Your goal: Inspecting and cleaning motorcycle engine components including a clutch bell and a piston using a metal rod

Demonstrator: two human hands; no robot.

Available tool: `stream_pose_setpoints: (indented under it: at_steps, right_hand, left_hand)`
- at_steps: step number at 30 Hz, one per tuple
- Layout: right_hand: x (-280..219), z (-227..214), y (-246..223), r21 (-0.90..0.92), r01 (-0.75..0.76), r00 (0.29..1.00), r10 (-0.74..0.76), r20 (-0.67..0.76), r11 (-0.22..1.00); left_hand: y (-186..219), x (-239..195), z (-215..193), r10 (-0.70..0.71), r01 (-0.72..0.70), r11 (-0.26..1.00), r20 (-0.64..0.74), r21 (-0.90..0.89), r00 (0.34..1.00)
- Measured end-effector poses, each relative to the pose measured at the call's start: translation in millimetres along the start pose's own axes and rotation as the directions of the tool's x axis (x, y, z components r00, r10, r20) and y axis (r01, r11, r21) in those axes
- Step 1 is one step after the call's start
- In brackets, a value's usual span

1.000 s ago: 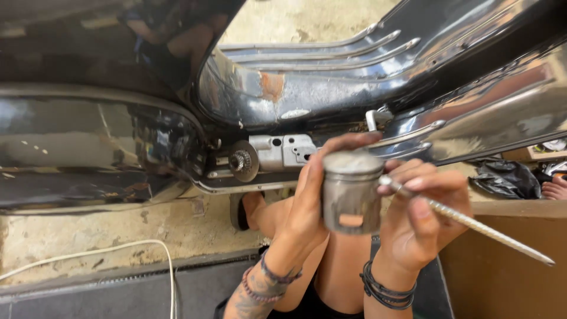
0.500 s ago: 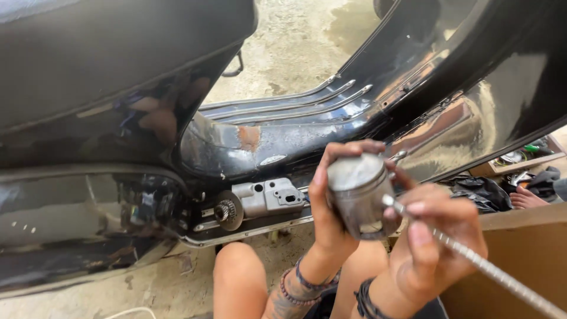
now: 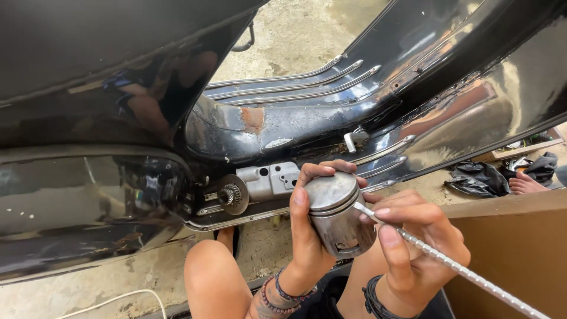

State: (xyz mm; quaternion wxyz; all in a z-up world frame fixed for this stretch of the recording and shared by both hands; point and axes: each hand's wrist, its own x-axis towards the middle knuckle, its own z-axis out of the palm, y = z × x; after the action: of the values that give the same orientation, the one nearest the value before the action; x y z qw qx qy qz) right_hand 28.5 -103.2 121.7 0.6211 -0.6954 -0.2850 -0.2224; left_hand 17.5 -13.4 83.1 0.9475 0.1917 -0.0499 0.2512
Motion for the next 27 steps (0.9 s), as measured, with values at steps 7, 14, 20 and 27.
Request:
stream_pose_setpoints:
  at_steps: [7, 14, 20, 27]
  right_hand:
    - [-2, -4, -2, -0.003, -0.042, 0.999, 0.042, -0.001, 0.999]
    - [-7, -12, 0, 0.022, -0.046, 0.999, 0.045, 0.029, 0.999]
    - [-1, -5, 3, 0.138, 0.001, 0.999, -0.008, 0.046, 0.99]
    - [4, -13, 9, 0.271, 0.018, 0.994, -0.045, 0.097, 0.962]
  left_hand:
    - [8, -3, 3, -0.01, 0.007, 0.998, 0.051, 0.062, 0.999]
    - [10, -7, 4, -0.014, 0.009, 0.998, 0.084, 0.061, 0.996]
    - [11, -7, 3, 0.019, -0.027, 0.994, 0.069, 0.104, 0.997]
    - [20, -10, 8, -0.061, 0.049, 0.996, 0.154, 0.077, 0.986]
